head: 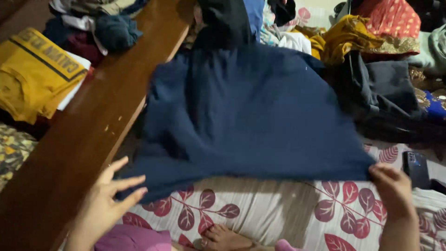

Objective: Folding a yellow t-shirt and a dark t-shirt on a bed and organizing them near a wardrobe.

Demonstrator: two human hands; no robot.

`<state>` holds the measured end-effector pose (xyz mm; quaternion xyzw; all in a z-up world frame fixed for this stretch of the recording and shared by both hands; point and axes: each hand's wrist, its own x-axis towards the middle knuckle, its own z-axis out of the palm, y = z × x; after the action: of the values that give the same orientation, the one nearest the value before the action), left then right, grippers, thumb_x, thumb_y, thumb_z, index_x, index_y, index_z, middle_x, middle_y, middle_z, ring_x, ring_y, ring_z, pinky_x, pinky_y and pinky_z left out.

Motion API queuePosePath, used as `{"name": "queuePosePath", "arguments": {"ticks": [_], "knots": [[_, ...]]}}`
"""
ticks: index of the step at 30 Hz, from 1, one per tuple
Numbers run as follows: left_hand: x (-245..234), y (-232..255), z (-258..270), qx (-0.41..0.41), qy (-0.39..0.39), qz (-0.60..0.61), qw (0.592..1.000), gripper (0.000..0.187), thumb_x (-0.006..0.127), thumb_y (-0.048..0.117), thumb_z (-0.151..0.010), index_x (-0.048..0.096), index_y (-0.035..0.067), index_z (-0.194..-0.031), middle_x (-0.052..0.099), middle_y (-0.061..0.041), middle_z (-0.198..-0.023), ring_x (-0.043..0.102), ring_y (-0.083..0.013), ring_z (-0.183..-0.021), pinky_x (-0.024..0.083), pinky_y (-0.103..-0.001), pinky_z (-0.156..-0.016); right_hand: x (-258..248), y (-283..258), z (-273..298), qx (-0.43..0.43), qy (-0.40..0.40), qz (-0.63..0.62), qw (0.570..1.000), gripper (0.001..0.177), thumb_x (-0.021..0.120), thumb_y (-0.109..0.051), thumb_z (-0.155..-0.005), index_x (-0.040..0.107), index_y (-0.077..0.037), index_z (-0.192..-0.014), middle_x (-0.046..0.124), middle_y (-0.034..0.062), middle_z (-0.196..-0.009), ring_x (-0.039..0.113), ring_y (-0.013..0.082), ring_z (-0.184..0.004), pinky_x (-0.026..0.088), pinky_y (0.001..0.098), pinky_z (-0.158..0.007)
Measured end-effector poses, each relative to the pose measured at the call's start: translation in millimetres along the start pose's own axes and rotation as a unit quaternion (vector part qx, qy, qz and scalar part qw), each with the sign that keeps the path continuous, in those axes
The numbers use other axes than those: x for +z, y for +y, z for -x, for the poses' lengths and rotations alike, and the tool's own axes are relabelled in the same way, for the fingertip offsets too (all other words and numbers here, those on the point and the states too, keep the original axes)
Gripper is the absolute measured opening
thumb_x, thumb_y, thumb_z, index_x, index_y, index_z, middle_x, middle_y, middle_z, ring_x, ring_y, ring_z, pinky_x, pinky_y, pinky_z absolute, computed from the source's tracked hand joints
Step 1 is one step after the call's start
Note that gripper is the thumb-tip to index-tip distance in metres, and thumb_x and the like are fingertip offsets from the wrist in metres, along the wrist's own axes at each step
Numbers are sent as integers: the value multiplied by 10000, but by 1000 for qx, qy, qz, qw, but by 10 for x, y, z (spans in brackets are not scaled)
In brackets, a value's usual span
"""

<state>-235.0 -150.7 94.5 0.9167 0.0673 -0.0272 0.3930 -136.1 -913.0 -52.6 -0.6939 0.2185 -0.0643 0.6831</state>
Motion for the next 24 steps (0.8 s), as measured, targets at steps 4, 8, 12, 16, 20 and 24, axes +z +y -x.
{"name": "queuePosePath", "arguments": {"ticks": [4, 8, 12, 16, 20, 24], "knots": [[237, -656, 304, 14, -95, -149, 984, 368, 915, 351, -708, 909, 232, -1057, 386, -192, -1605, 405, -383, -1415, 334, -454, -1119, -688, 748, 322, 47, -61, 19, 997, 99, 692, -25, -957, 698, 1, -1053, 695, 82, -1010, 652, 165, -926, 511, 276, -836], [369, -1427, 633, 62, -223, -208, 950, 339, 937, 475, -728, 930, 267, -995, 345, -260, -1596, 436, -436, -1431, 313, -499, -1157, -843, 807, 590, 164, -139, 108, 971, 160, 690, -42, -907, 740, 59, -1021, 726, 117, -946, 674, 193, -877, 539, 319, -801], [227, -1068, 432, -97, -245, 124, 957, 998, 948, 216, -781, 362, 163, -1586, 720, -197, -1160, 707, -268, -1106, 533, -406, -1054, -481, 411, 329, 202, -89, 154, 963, 203, 652, -92, -926, 715, 48, -1059, 736, 123, -1000, 676, 189, -912, 534, 316, -841], [366, -675, -588, -105, -114, 202, 967, 726, 785, 105, -864, 512, 91, -1536, 776, -185, -1100, 753, -208, -923, 606, -340, -782, -285, 468, -485, 85, -114, 100, 985, 212, 624, -130, -1066, 684, 60, -1136, 677, 113, -1107, 591, 164, -921, 447, 289, -790], [808, -446, -1192, 121, 215, 73, 966, 498, 753, 104, -937, 557, 77, -1394, 564, -215, -1365, 562, -292, -1283, 518, -375, -993, 445, 410, -993, 51, -97, -141, 984, 316, 640, -67, -1005, 659, -4, -1314, 672, 88, -1190, 636, 166, -1063, 516, 269, -951], [1084, -340, -1087, 151, 221, 94, 959, 709, 724, 218, -943, 397, 26, -1543, 293, -246, -1599, 446, -383, -1440, 459, -446, -1113, 975, 295, -801, 35, -30, -195, 980, 369, 689, -124, -940, 631, -34, -1294, 693, 106, -1139, 690, 219, -1054, 586, 335, -932]]}}
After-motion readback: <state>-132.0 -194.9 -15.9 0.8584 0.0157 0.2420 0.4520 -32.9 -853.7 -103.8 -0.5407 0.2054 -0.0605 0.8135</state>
